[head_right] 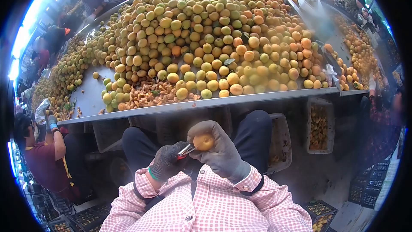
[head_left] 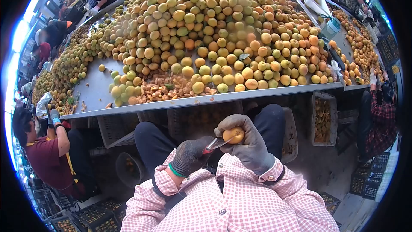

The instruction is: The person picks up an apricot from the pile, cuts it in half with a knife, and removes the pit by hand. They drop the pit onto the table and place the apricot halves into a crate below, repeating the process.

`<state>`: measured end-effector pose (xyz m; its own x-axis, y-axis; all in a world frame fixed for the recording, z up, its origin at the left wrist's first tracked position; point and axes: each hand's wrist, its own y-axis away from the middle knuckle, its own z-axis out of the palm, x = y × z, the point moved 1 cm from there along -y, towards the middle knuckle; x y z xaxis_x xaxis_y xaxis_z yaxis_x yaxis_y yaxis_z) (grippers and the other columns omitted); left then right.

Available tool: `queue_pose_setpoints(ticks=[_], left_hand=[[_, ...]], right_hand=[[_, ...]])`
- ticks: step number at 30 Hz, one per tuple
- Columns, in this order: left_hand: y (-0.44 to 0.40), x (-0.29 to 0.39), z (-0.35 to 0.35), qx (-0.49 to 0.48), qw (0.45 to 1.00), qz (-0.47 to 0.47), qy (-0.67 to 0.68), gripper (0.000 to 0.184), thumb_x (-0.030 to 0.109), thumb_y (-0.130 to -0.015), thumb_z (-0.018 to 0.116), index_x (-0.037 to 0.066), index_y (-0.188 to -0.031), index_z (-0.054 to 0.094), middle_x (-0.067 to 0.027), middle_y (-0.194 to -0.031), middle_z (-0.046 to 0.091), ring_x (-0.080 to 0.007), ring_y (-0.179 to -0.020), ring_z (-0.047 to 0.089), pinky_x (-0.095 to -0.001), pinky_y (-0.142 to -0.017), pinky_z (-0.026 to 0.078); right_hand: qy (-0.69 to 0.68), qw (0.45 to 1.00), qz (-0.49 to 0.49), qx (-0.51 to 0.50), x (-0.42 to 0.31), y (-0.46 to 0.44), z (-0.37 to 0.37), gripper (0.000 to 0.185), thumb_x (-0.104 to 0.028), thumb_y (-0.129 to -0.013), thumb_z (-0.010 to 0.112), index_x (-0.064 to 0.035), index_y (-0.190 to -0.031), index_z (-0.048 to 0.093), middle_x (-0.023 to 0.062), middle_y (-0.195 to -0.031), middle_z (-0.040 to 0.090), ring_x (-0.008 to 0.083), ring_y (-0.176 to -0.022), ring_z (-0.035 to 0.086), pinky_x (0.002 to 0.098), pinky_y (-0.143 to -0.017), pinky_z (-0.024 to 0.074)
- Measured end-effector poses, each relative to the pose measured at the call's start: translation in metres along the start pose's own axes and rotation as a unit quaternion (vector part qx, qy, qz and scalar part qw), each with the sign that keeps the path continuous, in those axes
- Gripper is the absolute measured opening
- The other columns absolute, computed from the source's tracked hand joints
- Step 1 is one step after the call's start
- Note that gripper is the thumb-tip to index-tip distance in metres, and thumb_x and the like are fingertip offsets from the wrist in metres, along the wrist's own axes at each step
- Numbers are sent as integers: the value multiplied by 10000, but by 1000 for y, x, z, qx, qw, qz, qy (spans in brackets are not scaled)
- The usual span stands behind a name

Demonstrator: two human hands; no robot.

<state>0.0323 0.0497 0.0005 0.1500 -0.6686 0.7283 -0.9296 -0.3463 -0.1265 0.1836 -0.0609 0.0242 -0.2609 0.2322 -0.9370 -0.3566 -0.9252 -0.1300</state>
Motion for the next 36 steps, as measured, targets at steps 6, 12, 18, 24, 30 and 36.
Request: queue_pose_setpoints(ticks=[6,12,18,24,30,36], left_hand=[[-16,-4,6,-30,999,-22,-20,245,134,-788,633,91,-1024,586,-166,-819,628,-371,-745,623,-419,-619,494],[-20,-12,21,-16,999,-47,17,234,260,-846,607,100,-1006,549,-176,-768,629,-385,-722,620,-461,-599,479],[-14,-15,34,8,988,-135,81,264,294,-857,599,97,-1025,550,-191,-821,636,-397,-782,615,-470,-631,477],[-10,-8,25,50,993,-108,18,234,243,-842,593,103,-1027,561,-189,-811,636,-396,-772,618,-463,-628,485],[0,-22,33,89,990,-108,-18,226,230,-836,598,102,-1020,566,-186,-793,634,-393,-753,619,-463,-613,488],[18,-33,43,111,979,-144,97,210,194,-850,614,83,-1027,593,-163,-812,644,-348,-747,645,-404,-637,511]], right_hand=[[13,999,24,23,-1,-2,-4,521,133,-701,699,-87,-1111,467,56,-1051,529,132,-982,538,271,-909,471],[-43,995,44,75,-2,-8,1,535,138,-722,673,-72,-1157,443,78,-1102,542,182,-1065,566,301,-948,469],[-122,982,107,97,16,-9,-14,529,37,-754,718,-28,-1218,473,60,-1066,589,154,-985,598,290,-885,508],[-259,953,105,112,14,-8,-1,491,-175,-832,696,-15,-1249,491,60,-1070,604,134,-942,605,285,-892,476],[-419,888,138,130,42,-7,-5,447,-341,-914,573,-24,-1223,512,71,-1081,603,156,-897,604,341,-895,461],[-471,845,186,171,53,-3,-32,388,-381,-933,539,-57,-1148,539,84,-1066,588,180,-860,583,366,-793,499]])
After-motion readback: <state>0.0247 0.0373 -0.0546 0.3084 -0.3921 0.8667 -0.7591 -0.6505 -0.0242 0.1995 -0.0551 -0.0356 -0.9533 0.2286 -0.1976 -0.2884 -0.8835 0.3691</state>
